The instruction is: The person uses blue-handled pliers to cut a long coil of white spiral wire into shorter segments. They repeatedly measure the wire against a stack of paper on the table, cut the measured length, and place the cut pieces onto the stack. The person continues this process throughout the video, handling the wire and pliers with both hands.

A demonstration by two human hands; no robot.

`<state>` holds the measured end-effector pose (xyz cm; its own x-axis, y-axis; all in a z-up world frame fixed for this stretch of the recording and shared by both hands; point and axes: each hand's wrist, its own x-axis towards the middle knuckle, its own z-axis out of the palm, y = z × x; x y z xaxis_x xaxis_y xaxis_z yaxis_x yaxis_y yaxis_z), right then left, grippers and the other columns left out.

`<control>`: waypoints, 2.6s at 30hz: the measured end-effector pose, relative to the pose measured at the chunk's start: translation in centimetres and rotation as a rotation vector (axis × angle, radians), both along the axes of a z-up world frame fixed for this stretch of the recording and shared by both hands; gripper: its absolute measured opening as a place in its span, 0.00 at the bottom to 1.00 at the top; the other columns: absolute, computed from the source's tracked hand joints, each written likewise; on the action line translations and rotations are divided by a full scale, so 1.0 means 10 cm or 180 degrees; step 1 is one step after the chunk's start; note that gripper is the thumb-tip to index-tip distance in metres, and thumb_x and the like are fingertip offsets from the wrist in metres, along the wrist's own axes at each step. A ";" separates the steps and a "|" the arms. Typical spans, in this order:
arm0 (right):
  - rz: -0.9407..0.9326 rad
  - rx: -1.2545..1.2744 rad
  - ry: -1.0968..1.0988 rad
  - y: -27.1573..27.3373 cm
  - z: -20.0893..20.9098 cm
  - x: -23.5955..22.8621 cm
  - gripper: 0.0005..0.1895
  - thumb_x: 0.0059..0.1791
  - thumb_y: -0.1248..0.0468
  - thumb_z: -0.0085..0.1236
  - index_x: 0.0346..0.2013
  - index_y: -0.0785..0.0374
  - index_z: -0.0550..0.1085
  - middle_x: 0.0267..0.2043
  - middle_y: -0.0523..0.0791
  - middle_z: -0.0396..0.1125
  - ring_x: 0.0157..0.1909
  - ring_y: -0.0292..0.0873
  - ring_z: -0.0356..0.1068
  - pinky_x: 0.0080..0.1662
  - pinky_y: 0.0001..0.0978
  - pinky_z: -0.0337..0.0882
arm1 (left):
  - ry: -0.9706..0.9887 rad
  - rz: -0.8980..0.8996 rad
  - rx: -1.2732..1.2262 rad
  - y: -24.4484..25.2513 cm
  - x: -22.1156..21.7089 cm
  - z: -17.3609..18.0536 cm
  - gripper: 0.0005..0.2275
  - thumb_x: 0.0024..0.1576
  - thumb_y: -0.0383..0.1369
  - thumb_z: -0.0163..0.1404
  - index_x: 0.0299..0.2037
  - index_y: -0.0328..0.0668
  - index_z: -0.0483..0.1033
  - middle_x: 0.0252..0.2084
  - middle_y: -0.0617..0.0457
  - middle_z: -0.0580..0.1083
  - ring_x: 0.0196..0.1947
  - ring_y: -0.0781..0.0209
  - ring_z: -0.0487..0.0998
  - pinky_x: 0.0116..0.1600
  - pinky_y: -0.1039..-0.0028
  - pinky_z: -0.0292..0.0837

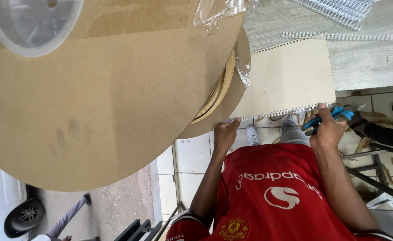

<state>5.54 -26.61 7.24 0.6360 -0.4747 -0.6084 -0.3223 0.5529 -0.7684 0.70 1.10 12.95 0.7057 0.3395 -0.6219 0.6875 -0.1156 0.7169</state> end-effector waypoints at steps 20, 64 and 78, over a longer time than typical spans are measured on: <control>0.4924 -0.2464 -0.0359 0.95 -0.95 -0.38 0.22 0.52 0.68 0.55 0.61 0.69 0.69 0.50 0.64 0.68 0.54 0.77 0.70 0.53 0.71 0.70 | -0.0543 0.0903 -0.1964 -0.18 -0.17 -0.80 0.08 0.70 0.32 0.43 0.43 0.37 0.73 0.27 0.56 0.64 0.17 0.69 0.65 0.21 0.80 0.62; 0.0024 0.1351 0.0146 -0.08 -0.24 0.18 0.15 0.56 0.50 0.66 0.35 0.53 0.72 0.26 0.41 0.67 0.33 0.48 0.77 0.45 0.54 0.83 | 0.0077 0.1398 -0.3110 0.00 -0.03 -1.00 0.06 0.60 0.31 0.62 0.36 0.42 0.77 0.30 0.51 0.77 0.22 0.63 0.71 0.23 0.83 0.56; 0.0184 0.1308 0.0024 -0.20 -0.42 0.16 0.15 0.56 0.46 0.65 0.35 0.49 0.75 0.28 0.41 0.69 0.34 0.47 0.78 0.48 0.55 0.83 | 0.0053 0.1151 -0.2562 -0.12 0.03 -0.92 0.07 0.66 0.36 0.56 0.43 0.41 0.77 0.40 0.48 0.83 0.26 0.62 0.79 0.22 0.83 0.57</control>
<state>7.09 -28.65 3.06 0.6493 -0.1550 -0.7446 -0.3666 0.7940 -0.4849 1.00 -0.09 3.78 0.6285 -0.0053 -0.7778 0.5954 0.6468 0.4766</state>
